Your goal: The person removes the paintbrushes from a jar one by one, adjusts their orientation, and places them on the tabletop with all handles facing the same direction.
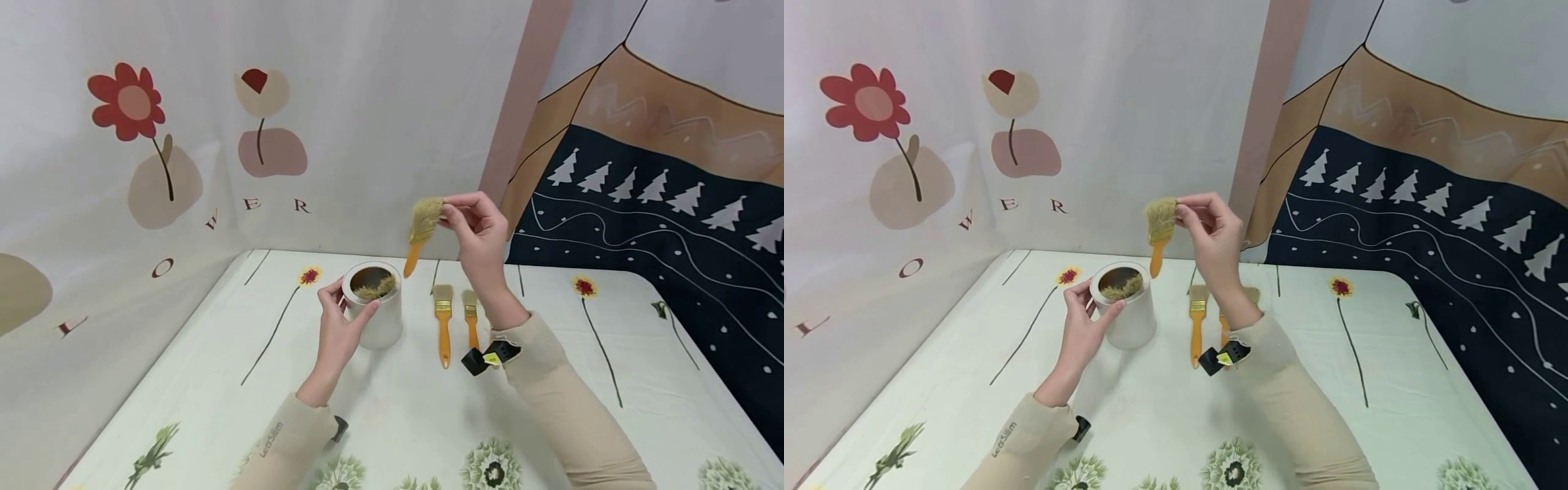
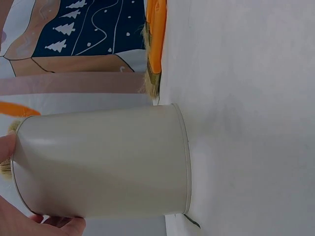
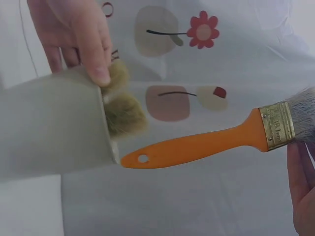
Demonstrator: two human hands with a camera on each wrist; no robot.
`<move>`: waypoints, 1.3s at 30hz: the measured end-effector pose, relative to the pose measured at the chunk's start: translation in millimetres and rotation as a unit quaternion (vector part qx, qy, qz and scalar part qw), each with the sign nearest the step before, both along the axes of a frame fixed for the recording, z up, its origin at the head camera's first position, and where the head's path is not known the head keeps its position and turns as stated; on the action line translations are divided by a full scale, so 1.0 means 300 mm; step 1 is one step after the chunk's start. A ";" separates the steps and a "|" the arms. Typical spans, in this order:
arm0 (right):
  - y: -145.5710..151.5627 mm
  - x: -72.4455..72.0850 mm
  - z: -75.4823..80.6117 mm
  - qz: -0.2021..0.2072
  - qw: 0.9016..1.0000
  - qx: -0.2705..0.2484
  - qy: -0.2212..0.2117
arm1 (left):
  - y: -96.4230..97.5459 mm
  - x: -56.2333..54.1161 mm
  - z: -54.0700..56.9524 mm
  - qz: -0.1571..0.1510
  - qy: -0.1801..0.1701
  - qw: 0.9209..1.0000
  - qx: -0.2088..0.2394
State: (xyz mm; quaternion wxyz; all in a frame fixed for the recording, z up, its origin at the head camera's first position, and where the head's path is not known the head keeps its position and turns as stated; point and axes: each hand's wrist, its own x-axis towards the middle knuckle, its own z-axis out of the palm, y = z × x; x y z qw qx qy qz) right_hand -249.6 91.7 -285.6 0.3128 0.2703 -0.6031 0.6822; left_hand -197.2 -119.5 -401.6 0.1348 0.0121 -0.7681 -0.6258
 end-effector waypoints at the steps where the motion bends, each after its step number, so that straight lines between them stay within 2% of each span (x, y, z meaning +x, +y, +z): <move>1: 0.010 0.001 0.008 -0.009 1.000 0.001 0.001 | 0.000 0.000 -0.001 0.000 0.001 1.000 0.000; 5: 0.051 0.005 0.030 -0.046 0.999 0.014 -0.005 | 0.000 -0.002 -0.002 -0.002 0.003 1.000 0.001; 10: 0.104 0.008 0.032 -0.078 0.996 0.033 -0.026 | -0.001 -0.003 -0.004 -0.001 0.003 1.000 0.000; 16: 0.166 0.011 0.010 -0.103 0.992 0.053 -0.051 | -0.004 -0.004 -0.004 -0.001 0.007 1.000 -0.003; 24: 0.256 0.016 -0.039 -0.110 0.986 0.080 -0.093 | -0.004 -0.007 -0.004 -0.002 0.008 1.000 0.000; 34: 0.382 0.010 -0.128 -0.147 0.965 0.088 -0.199 | -0.002 -0.009 -0.005 0.000 0.008 1.000 -0.003; 39: 0.433 0.004 -0.173 -0.158 0.953 0.099 -0.238 | -0.001 -0.009 -0.006 -0.002 0.005 1.000 -0.003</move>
